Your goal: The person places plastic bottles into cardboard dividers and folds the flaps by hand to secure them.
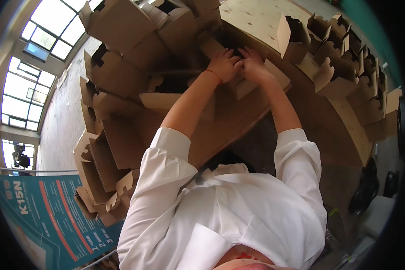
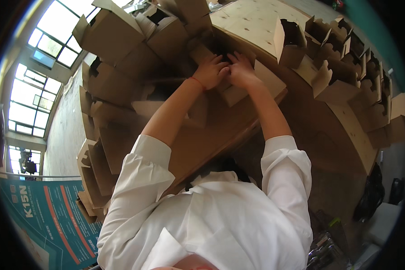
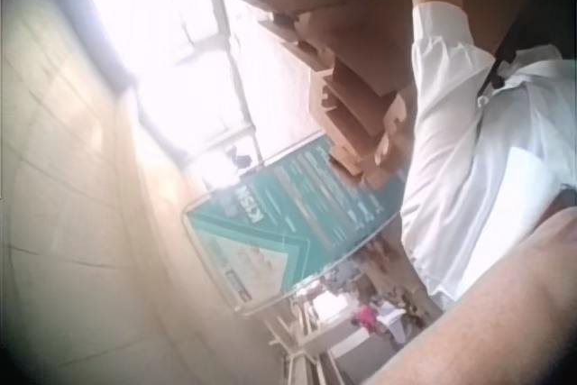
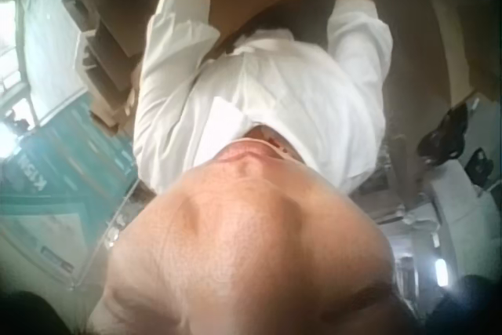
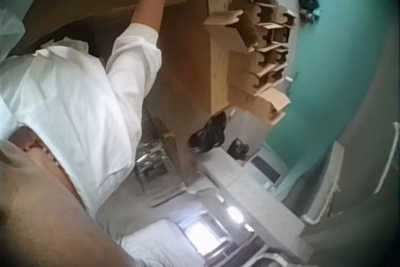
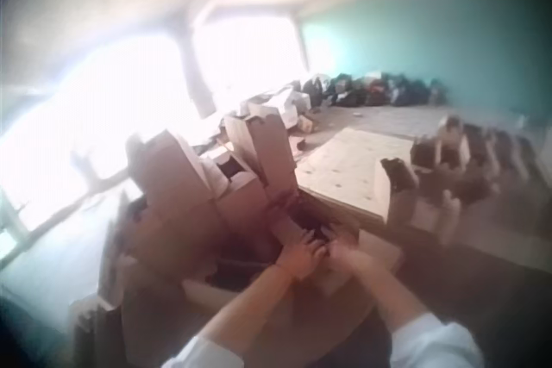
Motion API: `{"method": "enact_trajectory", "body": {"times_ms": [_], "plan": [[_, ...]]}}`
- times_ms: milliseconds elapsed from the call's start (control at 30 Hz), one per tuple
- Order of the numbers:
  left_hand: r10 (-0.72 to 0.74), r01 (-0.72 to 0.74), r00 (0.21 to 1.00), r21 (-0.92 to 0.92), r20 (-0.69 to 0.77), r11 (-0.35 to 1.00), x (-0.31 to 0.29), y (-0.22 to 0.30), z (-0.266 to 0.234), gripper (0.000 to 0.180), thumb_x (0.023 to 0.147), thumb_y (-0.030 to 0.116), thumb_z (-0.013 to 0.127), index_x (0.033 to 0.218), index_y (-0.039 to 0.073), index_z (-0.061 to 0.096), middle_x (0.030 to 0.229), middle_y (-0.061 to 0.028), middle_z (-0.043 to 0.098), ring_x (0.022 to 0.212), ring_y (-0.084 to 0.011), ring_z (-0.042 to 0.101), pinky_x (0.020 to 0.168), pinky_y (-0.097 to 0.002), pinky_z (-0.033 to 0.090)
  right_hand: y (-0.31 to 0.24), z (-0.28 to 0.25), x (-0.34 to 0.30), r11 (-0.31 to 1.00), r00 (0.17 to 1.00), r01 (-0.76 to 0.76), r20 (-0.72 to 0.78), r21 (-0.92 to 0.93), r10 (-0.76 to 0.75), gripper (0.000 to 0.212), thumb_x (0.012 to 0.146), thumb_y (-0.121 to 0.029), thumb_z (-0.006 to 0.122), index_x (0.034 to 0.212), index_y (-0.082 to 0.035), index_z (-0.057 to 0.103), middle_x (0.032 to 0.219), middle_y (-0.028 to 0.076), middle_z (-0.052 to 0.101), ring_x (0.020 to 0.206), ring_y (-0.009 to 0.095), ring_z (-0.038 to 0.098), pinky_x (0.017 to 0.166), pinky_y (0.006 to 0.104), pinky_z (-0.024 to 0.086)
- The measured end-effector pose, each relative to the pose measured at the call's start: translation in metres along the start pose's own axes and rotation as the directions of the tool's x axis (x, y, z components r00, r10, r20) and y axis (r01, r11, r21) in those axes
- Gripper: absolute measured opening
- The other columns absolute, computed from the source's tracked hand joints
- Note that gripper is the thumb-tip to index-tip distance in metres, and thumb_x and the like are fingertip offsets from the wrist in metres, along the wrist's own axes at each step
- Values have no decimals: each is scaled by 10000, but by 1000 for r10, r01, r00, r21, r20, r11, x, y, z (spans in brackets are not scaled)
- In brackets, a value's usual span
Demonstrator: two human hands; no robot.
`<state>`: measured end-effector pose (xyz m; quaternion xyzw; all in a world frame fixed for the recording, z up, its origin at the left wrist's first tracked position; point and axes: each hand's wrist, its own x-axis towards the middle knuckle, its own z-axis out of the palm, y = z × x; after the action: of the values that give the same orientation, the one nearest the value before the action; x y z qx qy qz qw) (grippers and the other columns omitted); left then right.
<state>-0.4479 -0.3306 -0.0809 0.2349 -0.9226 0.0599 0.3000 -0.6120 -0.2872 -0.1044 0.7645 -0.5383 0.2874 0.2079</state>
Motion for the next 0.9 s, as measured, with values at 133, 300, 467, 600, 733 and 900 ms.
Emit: {"method": "enact_trajectory", "body": {"times_ms": [133,300,467,600,733,900], "plan": [[-137,152,972,-62,192,987,14,-6,-24,310,895,346,496,927,70,633,1108,-164,597,1050,-350,540,869,-427,451,-1,-18,5,918,959,-225,242,327,149,326,840,-346,590,788,-37,679,993,119,621,1048,306,518,949,424,394],[-490,462,711,190,504,866,19,-18,-77,277,813,319,610,954,80,622,1113,-154,585,972,-336,572,825,-435,466,-21,-73,13,928,974,-220,18,301,225,262,809,-295,653,752,-40,651,865,90,602,902,295,559,862,395,430],[-370,354,928,229,33,907,-12,-75,-37,739,695,243,742,1329,104,389,1231,-178,534,1043,-346,548,880,-446,441,-21,-71,-15,939,913,-283,-244,197,327,152,790,-180,676,876,-67,624,861,70,586,880,285,563,797,381,451],[-360,326,928,262,95,908,0,-86,-19,997,660,226,775,1447,81,179,1300,-170,506,1179,-337,479,974,-418,390,-26,-71,-36,923,877,-319,-302,214,373,207,805,-134,652,998,-75,607,906,84,586,877,298,565,788,379,464],[-445,493,764,21,468,870,25,-77,-36,701,782,398,645,1352,68,403,1281,-106,543,1221,-289,460,1049,-495,264,-35,-70,-39,880,850,-293,-319,374,419,298,804,-116,658,1090,-83,583,1072,94,576,1015,299,548,841,379,458],[-447,508,660,80,604,858,16,-69,-38,658,881,636,353,1249,130,558,1308,-112,522,1261,-273,429,1081,-570,75,-36,-48,-26,939,946,-314,-40,142,322,487,767,-130,708,1220,-89,531,1280,134,491,1207,326,446,958,420,400]]}}
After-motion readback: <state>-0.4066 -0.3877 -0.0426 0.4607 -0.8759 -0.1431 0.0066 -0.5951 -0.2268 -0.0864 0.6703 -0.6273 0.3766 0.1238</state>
